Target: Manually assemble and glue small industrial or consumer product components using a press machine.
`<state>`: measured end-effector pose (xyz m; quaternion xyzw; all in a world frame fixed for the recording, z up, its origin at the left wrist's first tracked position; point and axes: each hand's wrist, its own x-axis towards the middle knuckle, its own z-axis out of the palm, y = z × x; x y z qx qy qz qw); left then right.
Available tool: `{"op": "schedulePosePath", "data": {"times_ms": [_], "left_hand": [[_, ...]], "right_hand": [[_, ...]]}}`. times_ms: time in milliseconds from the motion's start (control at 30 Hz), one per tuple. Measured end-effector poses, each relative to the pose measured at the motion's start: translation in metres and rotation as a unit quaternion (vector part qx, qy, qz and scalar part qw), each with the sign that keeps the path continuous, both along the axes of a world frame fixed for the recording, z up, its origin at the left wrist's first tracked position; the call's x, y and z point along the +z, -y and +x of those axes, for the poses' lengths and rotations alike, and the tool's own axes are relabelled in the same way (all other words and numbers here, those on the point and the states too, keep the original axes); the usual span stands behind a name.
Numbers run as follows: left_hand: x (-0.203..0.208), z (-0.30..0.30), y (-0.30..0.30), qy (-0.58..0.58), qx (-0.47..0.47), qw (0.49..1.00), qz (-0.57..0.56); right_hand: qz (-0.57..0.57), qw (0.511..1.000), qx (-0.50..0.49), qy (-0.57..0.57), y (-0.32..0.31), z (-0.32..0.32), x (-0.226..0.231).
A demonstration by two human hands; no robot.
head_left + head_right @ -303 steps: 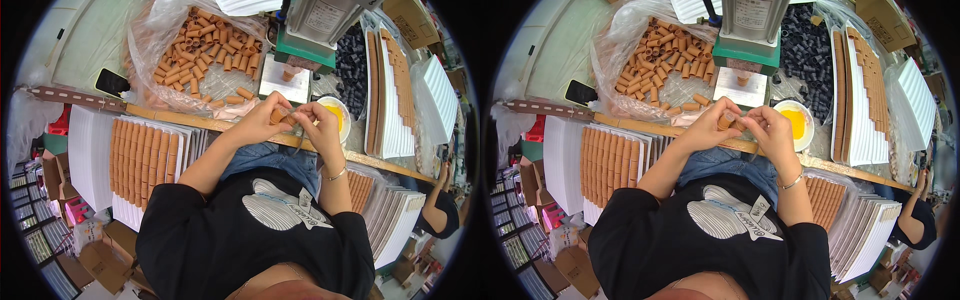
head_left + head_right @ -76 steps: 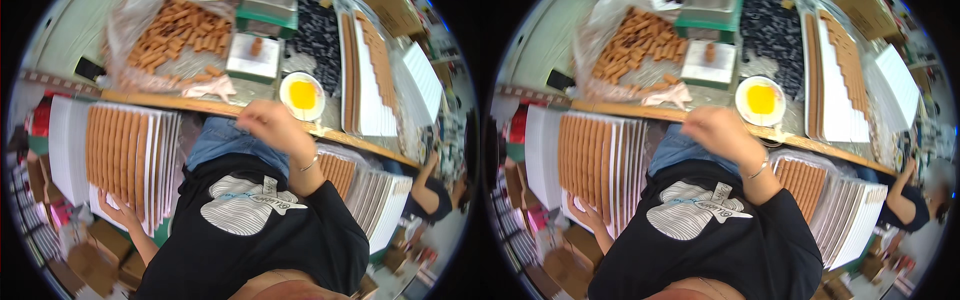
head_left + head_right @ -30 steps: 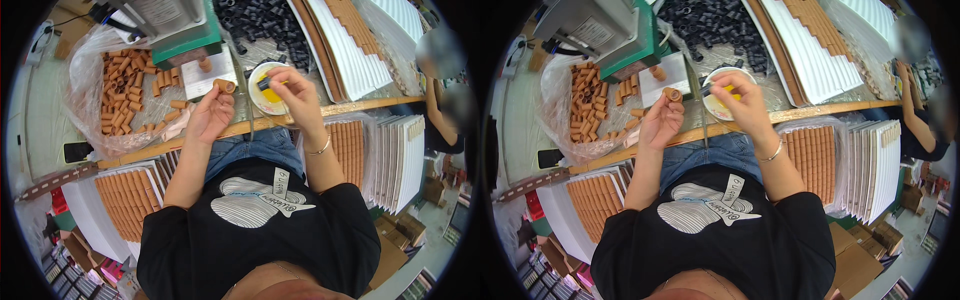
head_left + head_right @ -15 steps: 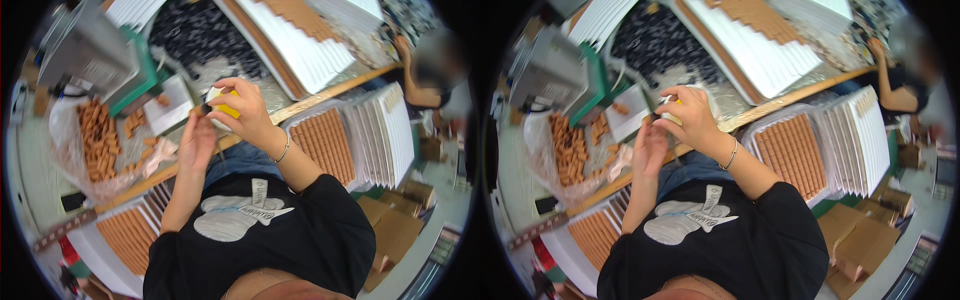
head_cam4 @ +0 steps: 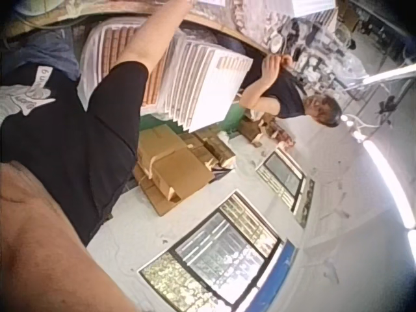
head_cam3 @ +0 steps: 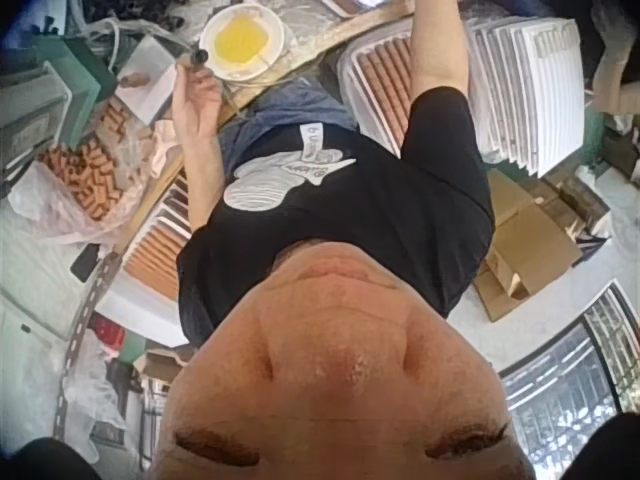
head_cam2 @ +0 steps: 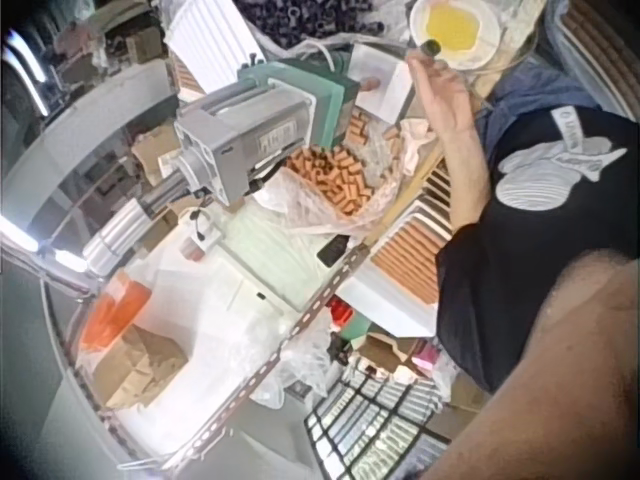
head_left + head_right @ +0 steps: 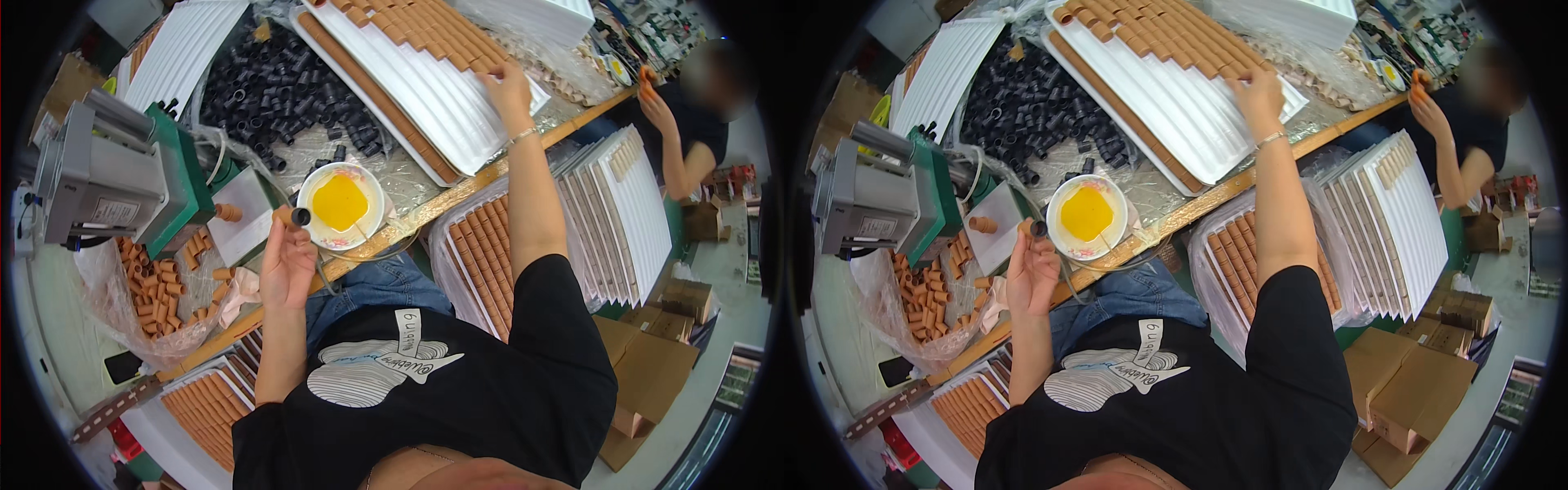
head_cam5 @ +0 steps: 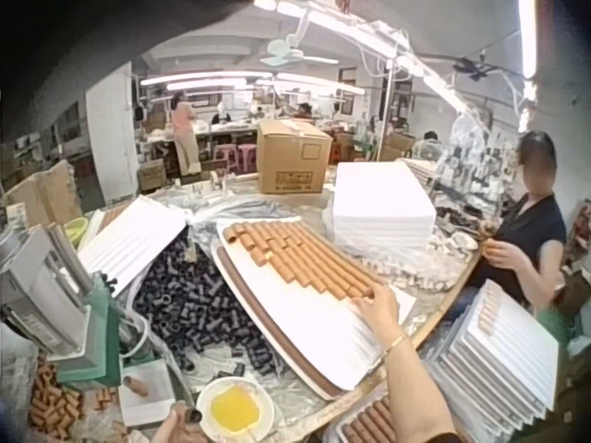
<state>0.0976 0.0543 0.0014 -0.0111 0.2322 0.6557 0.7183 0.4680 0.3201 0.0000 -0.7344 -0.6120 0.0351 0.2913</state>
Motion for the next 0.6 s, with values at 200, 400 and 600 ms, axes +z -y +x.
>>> {"op": "schedulePosePath", "data": {"times_ms": [200,400,600], "left_hand": [[0.01,-0.001,-0.009,-0.299,0.099,0.947,0.057],[0.011,-0.005,0.0,-0.41,0.115,0.901,0.077],[0.008,-0.04,0.023,-0.456,0.158,0.872,0.078]], "right_hand": [[0.1,0.967,0.172,-0.161,0.099,-0.055,0.044],[-0.04,0.857,0.426,-0.288,0.192,-0.194,0.044],[-0.018,0.836,0.526,-0.155,0.204,-0.24,0.046]]}}
